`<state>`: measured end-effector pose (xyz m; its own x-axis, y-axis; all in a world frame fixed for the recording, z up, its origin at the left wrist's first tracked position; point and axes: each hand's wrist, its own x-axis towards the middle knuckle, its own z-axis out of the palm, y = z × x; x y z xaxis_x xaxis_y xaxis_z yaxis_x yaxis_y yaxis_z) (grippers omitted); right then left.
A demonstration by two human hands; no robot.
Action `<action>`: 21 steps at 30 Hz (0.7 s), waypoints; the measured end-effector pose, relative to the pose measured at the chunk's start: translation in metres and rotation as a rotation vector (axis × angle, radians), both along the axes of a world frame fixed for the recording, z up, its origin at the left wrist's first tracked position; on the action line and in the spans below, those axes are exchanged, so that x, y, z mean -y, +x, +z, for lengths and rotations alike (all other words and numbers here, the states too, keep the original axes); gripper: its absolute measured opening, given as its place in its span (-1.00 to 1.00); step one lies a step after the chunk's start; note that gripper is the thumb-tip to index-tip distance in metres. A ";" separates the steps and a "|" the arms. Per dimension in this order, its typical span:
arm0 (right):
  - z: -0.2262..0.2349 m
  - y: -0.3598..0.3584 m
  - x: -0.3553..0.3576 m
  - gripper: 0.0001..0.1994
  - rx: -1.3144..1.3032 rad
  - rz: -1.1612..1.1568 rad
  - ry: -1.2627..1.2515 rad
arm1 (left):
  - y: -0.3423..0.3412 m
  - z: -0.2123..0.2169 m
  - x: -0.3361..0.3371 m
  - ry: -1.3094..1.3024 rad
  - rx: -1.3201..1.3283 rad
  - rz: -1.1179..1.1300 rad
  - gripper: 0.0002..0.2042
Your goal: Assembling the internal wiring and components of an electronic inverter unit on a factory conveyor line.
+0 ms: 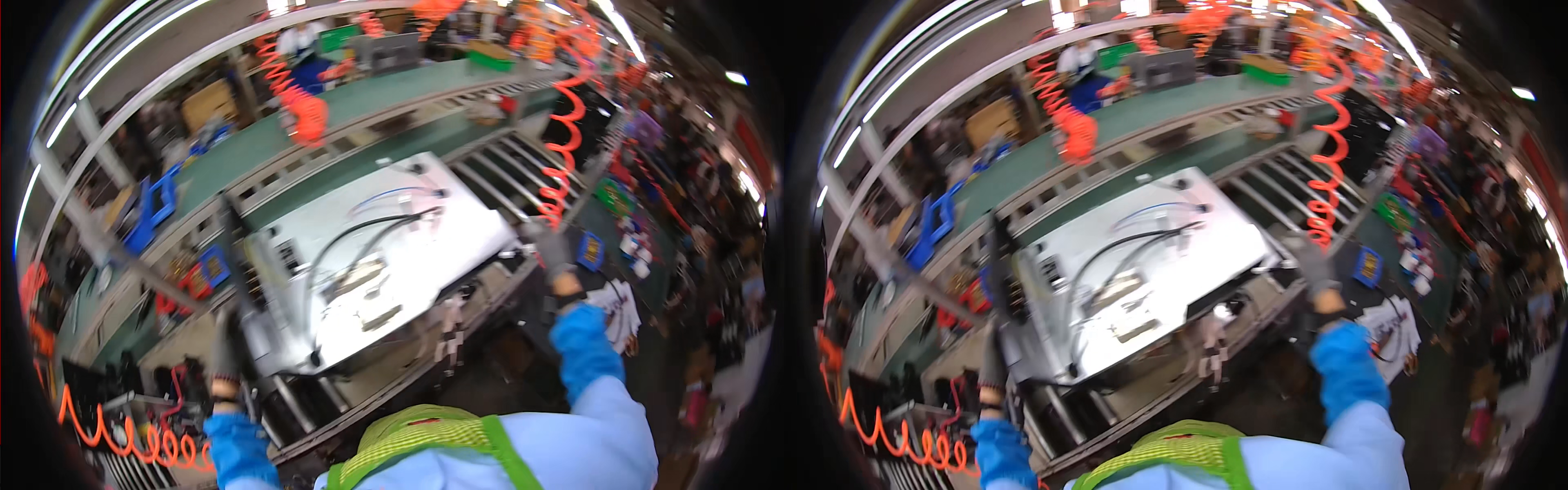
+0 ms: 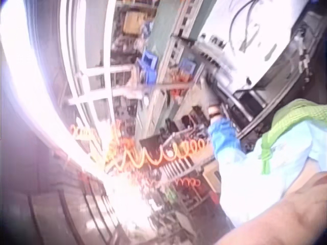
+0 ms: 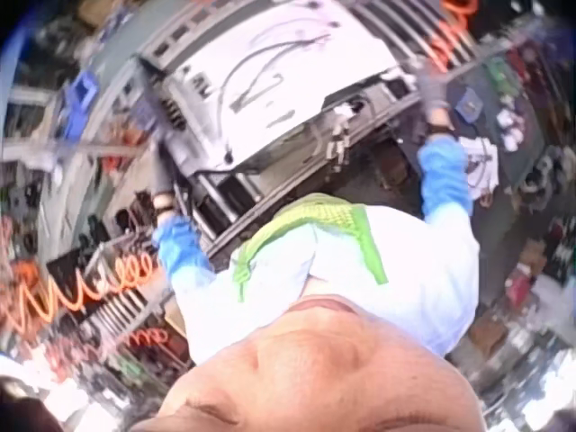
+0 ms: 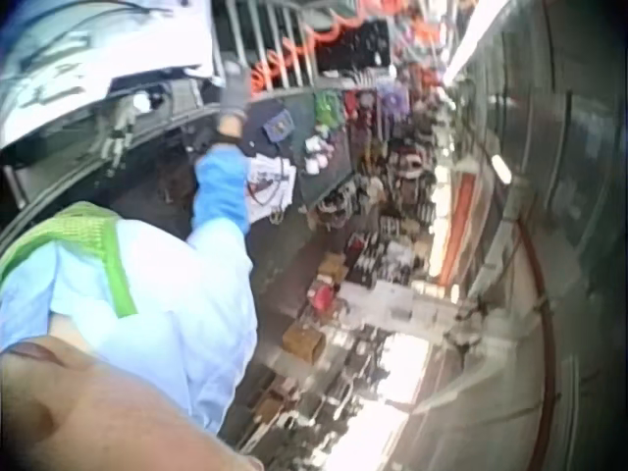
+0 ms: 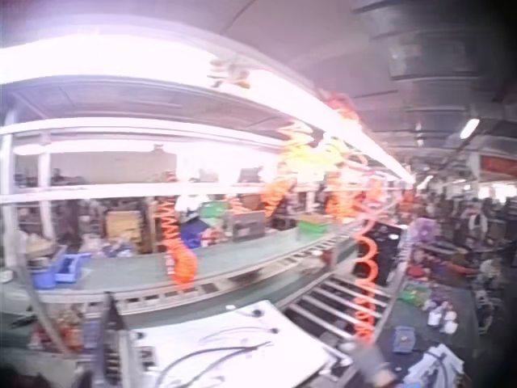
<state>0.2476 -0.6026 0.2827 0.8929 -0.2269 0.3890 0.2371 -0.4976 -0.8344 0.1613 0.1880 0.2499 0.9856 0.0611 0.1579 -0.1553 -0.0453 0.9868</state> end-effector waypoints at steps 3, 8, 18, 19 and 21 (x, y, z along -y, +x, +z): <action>0.127 -0.079 -0.042 -0.66 0.165 -0.172 0.090 | 0.055 0.011 -0.006 -0.482 -0.284 0.062 -0.56; 0.237 -0.158 -0.227 -0.57 0.028 0.192 -0.227 | 0.156 0.012 -0.001 -0.164 -0.455 -0.005 -0.35; 0.208 -0.082 -0.424 -0.43 -0.544 0.475 -0.398 | 0.322 -0.045 0.111 -0.009 -0.240 -0.183 -0.22; 0.206 -0.077 -0.421 -0.48 -0.576 0.478 -0.369 | 0.322 -0.040 0.120 -0.174 -0.207 -0.267 -0.25; 0.204 -0.074 -0.413 -0.52 -0.612 0.489 -0.370 | 0.315 -0.029 0.132 -0.424 -0.216 -0.331 -0.32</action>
